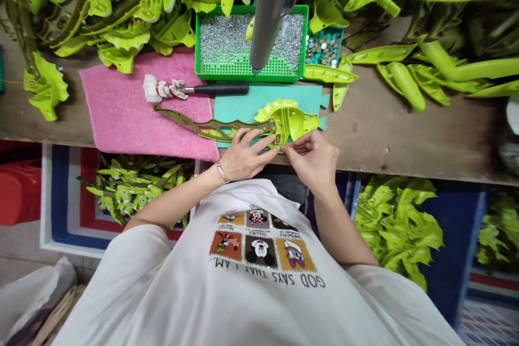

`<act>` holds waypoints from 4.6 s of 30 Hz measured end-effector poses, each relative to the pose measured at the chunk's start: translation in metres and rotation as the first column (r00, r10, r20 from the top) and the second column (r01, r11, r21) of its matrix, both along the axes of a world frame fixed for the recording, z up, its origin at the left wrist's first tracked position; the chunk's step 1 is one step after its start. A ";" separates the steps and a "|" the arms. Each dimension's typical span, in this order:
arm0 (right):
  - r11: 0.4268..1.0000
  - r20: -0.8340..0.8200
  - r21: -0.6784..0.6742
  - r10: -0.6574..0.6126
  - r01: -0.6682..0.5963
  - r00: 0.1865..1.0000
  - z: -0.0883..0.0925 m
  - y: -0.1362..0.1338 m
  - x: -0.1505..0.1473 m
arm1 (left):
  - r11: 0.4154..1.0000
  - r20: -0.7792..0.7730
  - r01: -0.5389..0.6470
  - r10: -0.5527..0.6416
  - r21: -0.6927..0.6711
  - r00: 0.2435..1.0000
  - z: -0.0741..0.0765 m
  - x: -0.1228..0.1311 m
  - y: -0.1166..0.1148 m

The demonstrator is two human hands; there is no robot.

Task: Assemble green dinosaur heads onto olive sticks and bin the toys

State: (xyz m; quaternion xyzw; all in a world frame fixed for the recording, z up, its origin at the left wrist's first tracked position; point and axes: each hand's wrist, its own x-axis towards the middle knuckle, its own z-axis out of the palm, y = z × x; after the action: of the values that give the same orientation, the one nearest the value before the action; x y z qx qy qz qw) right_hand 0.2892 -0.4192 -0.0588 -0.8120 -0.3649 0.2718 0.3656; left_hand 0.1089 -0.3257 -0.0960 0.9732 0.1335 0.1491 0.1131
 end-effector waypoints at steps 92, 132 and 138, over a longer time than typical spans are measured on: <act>0.978 0.386 0.022 0.185 -0.209 0.904 0.101 0.227 0.166 | 0.991 0.074 -0.103 0.097 0.082 0.992 -0.023 0.007 -0.021; 0.710 0.306 0.180 0.617 -0.681 0.725 0.007 0.038 0.121 | 0.886 0.202 -0.461 0.444 0.047 0.873 0.013 -0.026 0.021; 0.696 0.322 0.198 0.619 -0.691 0.716 0.003 0.037 0.125 | 0.902 0.200 -0.430 0.417 0.028 0.887 0.006 -0.022 0.025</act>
State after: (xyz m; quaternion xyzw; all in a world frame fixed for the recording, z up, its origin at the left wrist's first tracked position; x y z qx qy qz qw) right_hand 0.4139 -0.3821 -0.0553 -0.5861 -0.7087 0.2291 0.3191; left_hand 0.0871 -0.3002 -0.0898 0.9054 0.3257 0.2667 0.0549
